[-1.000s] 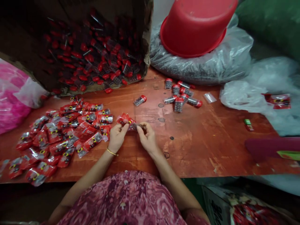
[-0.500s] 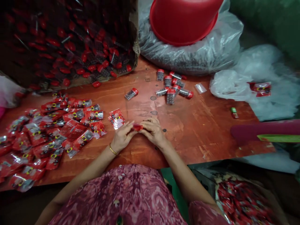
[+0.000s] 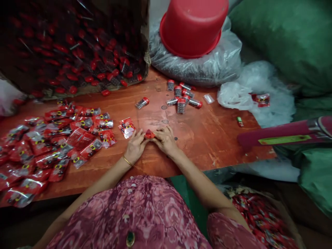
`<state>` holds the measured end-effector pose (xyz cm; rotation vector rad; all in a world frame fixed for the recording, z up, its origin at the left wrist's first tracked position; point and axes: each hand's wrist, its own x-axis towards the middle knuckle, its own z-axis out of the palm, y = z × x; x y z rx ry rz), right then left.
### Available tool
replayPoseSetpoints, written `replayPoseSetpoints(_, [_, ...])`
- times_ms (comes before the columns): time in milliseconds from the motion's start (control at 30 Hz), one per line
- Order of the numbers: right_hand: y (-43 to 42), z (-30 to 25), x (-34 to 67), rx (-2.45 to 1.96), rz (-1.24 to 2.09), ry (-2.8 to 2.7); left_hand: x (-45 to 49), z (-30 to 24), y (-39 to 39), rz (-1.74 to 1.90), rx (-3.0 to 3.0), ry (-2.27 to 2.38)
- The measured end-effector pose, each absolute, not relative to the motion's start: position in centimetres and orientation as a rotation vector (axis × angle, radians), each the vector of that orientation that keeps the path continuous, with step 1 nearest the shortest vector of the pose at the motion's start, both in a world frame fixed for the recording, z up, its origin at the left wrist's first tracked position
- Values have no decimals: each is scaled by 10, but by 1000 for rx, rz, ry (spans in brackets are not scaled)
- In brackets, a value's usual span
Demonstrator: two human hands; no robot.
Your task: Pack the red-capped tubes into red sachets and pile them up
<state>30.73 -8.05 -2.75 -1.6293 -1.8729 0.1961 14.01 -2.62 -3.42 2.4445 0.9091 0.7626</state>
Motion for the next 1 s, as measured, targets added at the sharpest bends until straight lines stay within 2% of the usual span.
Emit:
replayPoseSetpoints(333, [-77, -25, 307, -1625, 180, -1992, 142, -37, -28, 746, 2402, 920])
replayPoseSetpoints(500, [-82, -24, 311, -1494, 349, -1934, 125, -7, -27, 777, 2348, 865])
replayPoseSetpoints(600, [-67, -21, 314, -1509, 349, -1786, 83, 28, -17, 817, 2314, 1147])
replayPoseSetpoints(800, [26, -5, 298, -1837, 89, -1795, -29, 77, 40, 493, 2203, 2403])
replayPoseSetpoints(900, [53, -4, 291, -1953, 130, -1887, -51, 82, 64, 494, 2241, 2504])
replayPoseSetpoints(1000, [40, -11, 296, -1883, 140, -2015, -39, 77, 65, 935, 2247, 2351])
